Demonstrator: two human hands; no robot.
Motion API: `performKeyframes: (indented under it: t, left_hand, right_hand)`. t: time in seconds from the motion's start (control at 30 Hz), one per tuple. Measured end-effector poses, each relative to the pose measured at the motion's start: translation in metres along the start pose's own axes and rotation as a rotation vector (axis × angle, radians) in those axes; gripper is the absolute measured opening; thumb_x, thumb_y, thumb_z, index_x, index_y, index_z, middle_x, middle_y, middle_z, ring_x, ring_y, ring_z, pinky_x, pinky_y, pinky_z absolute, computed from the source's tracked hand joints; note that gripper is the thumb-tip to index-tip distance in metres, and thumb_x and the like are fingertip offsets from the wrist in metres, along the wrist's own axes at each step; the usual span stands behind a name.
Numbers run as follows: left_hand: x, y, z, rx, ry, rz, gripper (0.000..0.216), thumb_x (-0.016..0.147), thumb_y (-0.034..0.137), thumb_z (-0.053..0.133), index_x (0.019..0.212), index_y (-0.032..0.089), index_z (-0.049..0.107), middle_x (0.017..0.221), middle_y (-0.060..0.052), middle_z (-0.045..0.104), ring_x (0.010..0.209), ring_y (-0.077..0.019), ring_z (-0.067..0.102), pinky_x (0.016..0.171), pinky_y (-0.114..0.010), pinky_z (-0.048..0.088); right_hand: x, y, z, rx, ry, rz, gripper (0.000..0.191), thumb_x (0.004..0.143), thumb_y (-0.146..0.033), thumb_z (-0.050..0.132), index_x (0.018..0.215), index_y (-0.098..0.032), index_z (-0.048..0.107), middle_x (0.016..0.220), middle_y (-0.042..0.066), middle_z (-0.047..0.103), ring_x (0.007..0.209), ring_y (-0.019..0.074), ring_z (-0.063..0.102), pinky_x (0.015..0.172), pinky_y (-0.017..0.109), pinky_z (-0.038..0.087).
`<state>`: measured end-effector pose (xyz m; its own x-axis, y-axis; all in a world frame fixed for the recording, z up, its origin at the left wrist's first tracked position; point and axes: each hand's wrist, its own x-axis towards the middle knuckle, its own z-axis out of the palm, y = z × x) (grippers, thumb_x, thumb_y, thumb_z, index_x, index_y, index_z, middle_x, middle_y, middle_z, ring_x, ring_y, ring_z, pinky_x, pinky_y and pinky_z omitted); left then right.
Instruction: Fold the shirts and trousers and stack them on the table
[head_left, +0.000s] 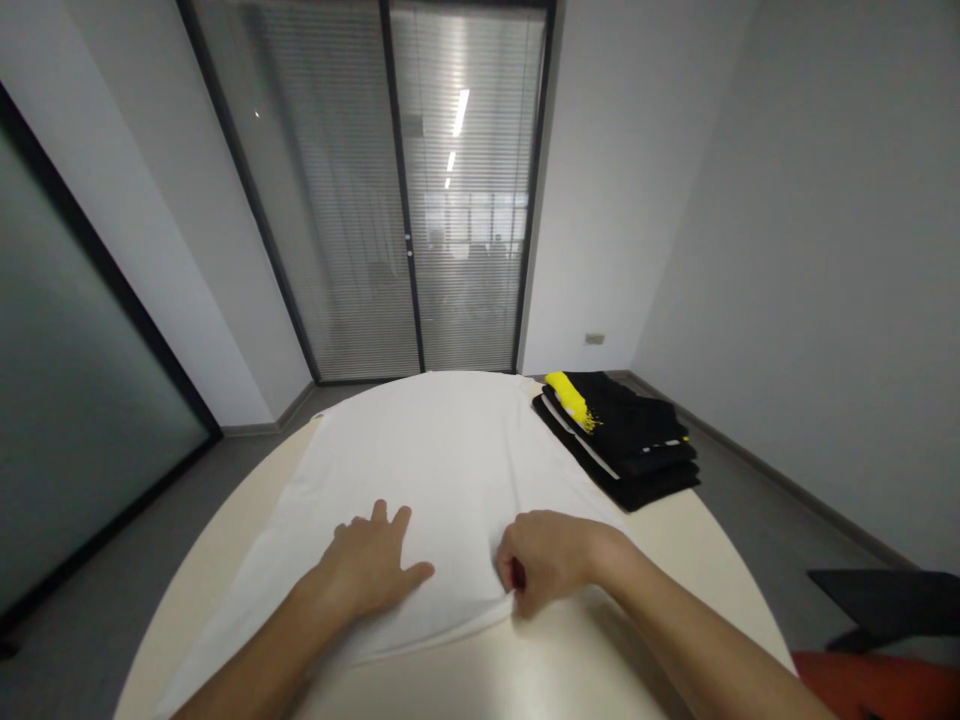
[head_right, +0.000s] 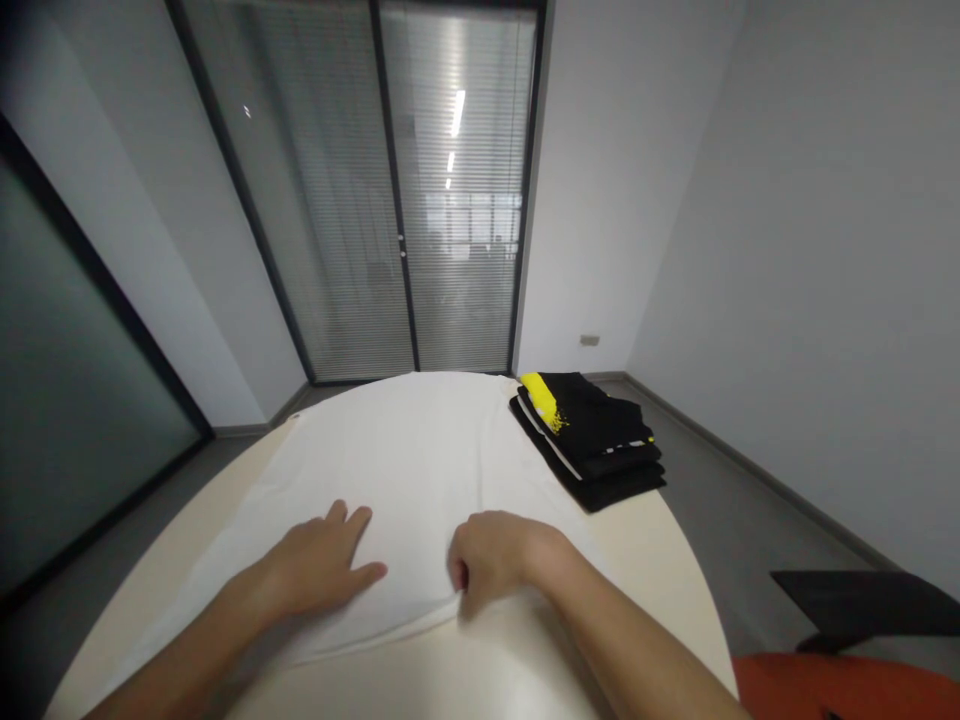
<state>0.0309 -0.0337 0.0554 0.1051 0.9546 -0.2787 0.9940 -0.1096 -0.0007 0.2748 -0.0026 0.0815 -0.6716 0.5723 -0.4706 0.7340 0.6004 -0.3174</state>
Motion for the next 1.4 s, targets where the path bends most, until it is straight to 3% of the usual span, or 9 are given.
performKeyframes:
  t: [0.1,0.17,0.27,0.37,0.47,0.53,0.6,0.7,1.4]
  left_hand:
    - [0.008,0.004,0.006,0.056,0.161,-0.039,0.059,0.091,0.058,0.039,0.125,0.015,0.062,0.120,-0.020,0.065,0.105,-0.0390,0.065,0.101,-0.060,0.037]
    - [0.022,0.004,0.015,0.071,0.315,-0.025,0.057,0.096,0.053,0.034,0.128,0.015,0.062,0.124,-0.019,0.065,0.117,-0.0388,0.059,0.112,-0.060,0.024]
    - [0.043,0.000,0.033,0.013,0.414,0.129,0.060,0.097,0.052,0.035,0.149,0.023,0.043,0.158,-0.012,0.036,0.146,-0.0393,0.027,0.119,-0.056,0.012]
    - [0.055,-0.003,0.047,-0.072,0.319,0.195,0.065,0.098,0.059,0.029,0.156,0.031,0.027,0.166,-0.006,0.014,0.151,-0.0394,0.009,0.119,-0.059,0.013]
    - [0.057,-0.004,0.051,-0.098,0.280,0.169,0.070,0.096,0.066,0.026,0.157,0.033,0.023,0.166,-0.006,0.012,0.151,-0.0414,0.005,0.117,-0.065,0.010]
    - [0.055,-0.002,0.051,-0.099,0.285,0.154,0.071,0.095,0.068,0.027,0.157,0.034,0.022,0.167,-0.006,0.011,0.151,-0.0426,0.004,0.115,-0.068,0.009]
    - [0.053,-0.001,0.050,-0.102,0.286,0.147,0.072,0.094,0.069,0.028,0.157,0.034,0.022,0.167,-0.006,0.011,0.150,-0.0434,0.004,0.114,-0.070,0.008]
    - [0.050,0.000,0.049,-0.107,0.286,0.141,0.073,0.093,0.070,0.028,0.157,0.034,0.023,0.166,-0.007,0.012,0.150,-0.0448,0.005,0.113,-0.072,0.009]
    - [-0.009,0.024,0.062,-0.117,0.265,0.073,0.072,0.092,0.065,0.036,0.156,0.033,0.025,0.165,-0.006,0.012,0.150,-0.0444,0.004,0.113,-0.072,0.009]
  right_hand:
    - [0.001,-0.001,0.002,0.033,-0.033,-0.033,0.032,0.064,-0.037,0.078,0.093,-0.025,0.079,0.085,0.000,0.077,0.073,0.0183,0.068,0.062,0.024,0.044]
    - [0.001,0.000,0.003,0.054,-0.019,-0.047,0.027,0.064,-0.033,0.079,0.089,-0.025,0.079,0.082,-0.002,0.076,0.071,0.0172,0.067,0.061,0.024,0.044]
    - [0.004,0.002,0.006,0.115,-0.018,-0.083,0.021,0.072,-0.042,0.075,0.082,-0.023,0.077,0.073,-0.003,0.073,0.063,0.0142,0.063,0.059,0.023,0.043]
    - [0.014,0.006,0.011,0.077,0.180,-0.155,0.035,0.088,-0.050,0.058,0.082,-0.020,0.075,0.072,0.000,0.071,0.065,0.0144,0.062,0.064,0.025,0.044]
    - [0.030,0.013,0.020,-0.028,0.521,-0.184,0.036,0.095,-0.043,0.053,0.114,-0.018,0.069,0.111,0.010,0.071,0.105,0.0223,0.063,0.093,0.035,0.045]
    - [0.040,0.019,0.028,-0.066,0.610,-0.154,0.055,0.095,-0.050,0.052,0.141,-0.020,0.052,0.146,0.016,0.050,0.138,0.0299,0.040,0.113,0.049,0.029]
    - [0.047,0.024,0.036,-0.064,0.567,-0.080,0.072,0.094,-0.062,0.046,0.154,-0.024,0.033,0.162,0.015,0.025,0.150,0.0349,0.015,0.117,0.061,0.011]
    - [0.052,0.027,0.044,-0.023,0.474,0.007,0.077,0.094,-0.069,0.036,0.158,-0.029,0.022,0.166,0.012,0.012,0.152,0.0370,0.002,0.115,0.067,0.000]
    - [0.010,0.006,0.070,-0.025,0.456,-0.040,0.078,0.093,-0.068,0.041,0.158,-0.032,0.019,0.165,0.012,0.012,0.151,0.0397,0.001,0.112,0.073,-0.002]
